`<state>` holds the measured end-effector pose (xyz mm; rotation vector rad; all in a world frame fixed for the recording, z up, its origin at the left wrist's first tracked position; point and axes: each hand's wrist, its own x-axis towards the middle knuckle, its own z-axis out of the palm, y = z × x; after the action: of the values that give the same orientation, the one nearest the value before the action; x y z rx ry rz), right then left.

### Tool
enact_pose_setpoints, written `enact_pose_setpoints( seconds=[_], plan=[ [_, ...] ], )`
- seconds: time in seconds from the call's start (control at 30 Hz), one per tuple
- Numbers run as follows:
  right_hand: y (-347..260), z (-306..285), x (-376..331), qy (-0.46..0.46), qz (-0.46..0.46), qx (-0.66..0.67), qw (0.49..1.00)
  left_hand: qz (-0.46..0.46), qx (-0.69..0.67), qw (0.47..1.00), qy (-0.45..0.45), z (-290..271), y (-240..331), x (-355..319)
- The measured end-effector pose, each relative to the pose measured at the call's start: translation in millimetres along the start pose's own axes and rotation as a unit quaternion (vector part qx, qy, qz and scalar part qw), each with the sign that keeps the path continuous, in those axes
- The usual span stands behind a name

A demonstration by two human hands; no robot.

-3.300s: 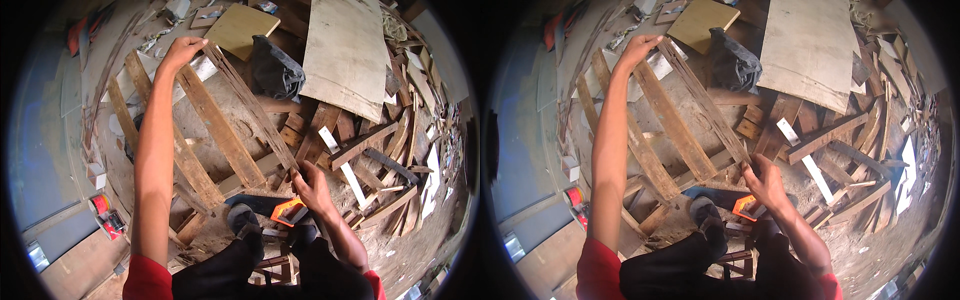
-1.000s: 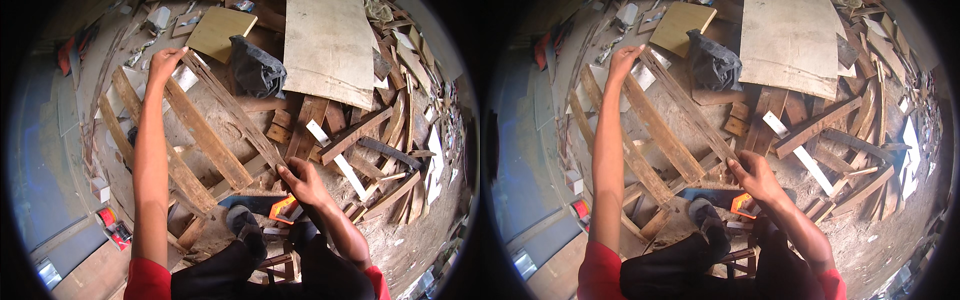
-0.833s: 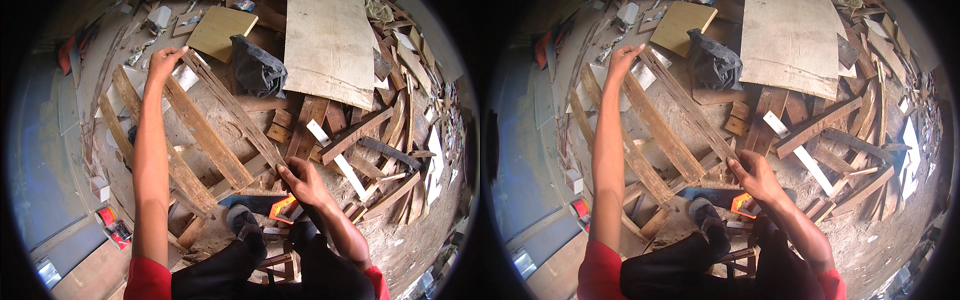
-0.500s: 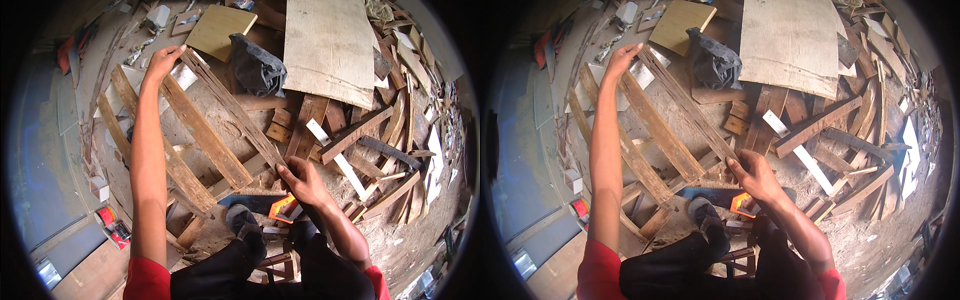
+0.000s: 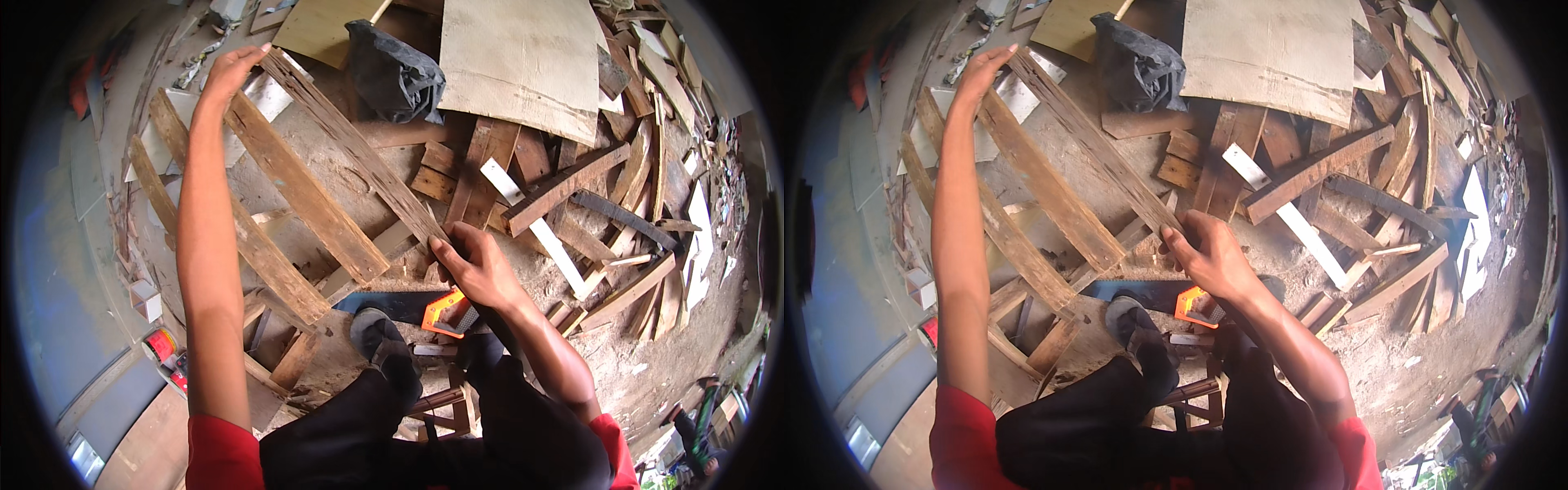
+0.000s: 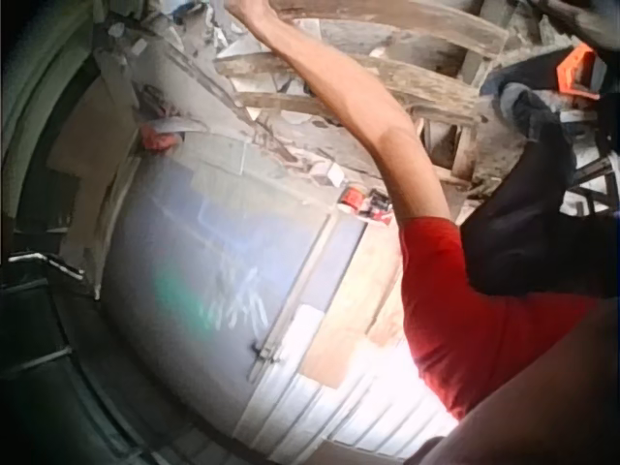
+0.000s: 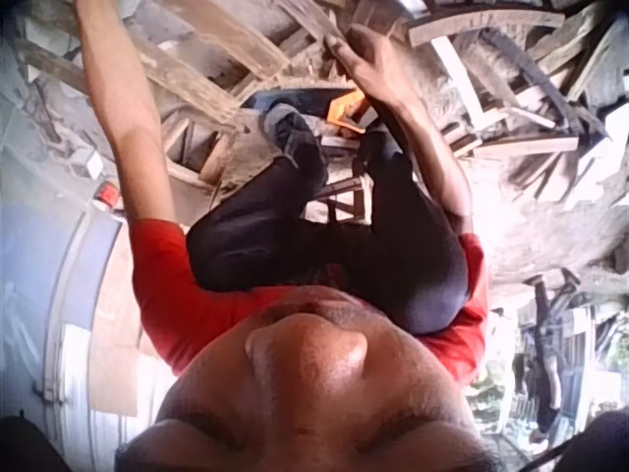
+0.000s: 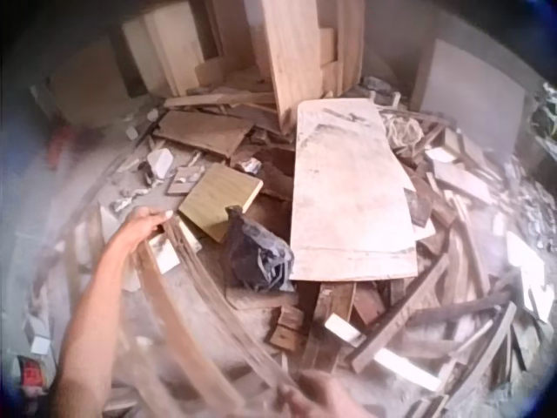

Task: The person uses a hand saw to cut a piece of wood placed on a wooden pallet. After cutting, they inspect the cut piece and handle other wood scraps on the floor.

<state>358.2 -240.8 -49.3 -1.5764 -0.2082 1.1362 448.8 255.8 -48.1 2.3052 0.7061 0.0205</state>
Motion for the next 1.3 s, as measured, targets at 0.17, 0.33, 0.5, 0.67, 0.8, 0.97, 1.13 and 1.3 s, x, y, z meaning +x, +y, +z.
enact_pose_setpoints(
  seconds=[0.17, 0.33, 0.5, 0.67, 0.8, 0.97, 1.13, 1.3],
  plan=[
    [9.5, 1.8, 0.8, 0.018, -0.011, -0.011, 1.0, -0.014, -0.008, 1.0, -0.009, 4.0, 17.3, -5.5],
    [5.4, 3.9, -0.6, 0.028, -0.019, 0.004, 0.999, -0.005, 0.002, 1.0, 0.002, 0.7, 10.5, -4.7],
    [7.7, 4.6, -0.6, 0.023, -0.007, 0.01, 1.0, 0.017, 0.014, 1.0, -0.005, 3.1, 22.7, -12.8],
    [9.7, 6.7, 1.4, 0.028, -0.024, 0.012, 0.999, 0.002, 0.018, 1.0, 0.005, 4.3, 18.5, -13.1],
    [12.7, 8.0, 0.7, 0.044, -0.026, 0.031, 0.998, 0.013, 0.022, 1.0, -0.004, 5.9, 21.2, -12.3],
    [14.8, 5.0, 2.5, 0.027, -0.014, 0.016, 0.999, 0.013, 0.007, 1.0, 0.005, 4.9, 11.2, -9.2],
    [7.9, 4.3, 1.1, 0.012, -0.014, 0.025, 1.0, -0.003, -0.025, 0.998, 0.065, 5.2, 17.4, -18.2],
    [10.5, 7.3, -5.4, 0.032, -0.042, 0.036, 0.998, 0.019, -0.141, 0.98, 0.139, 5.7, 27.5, -31.6]
  ],
)
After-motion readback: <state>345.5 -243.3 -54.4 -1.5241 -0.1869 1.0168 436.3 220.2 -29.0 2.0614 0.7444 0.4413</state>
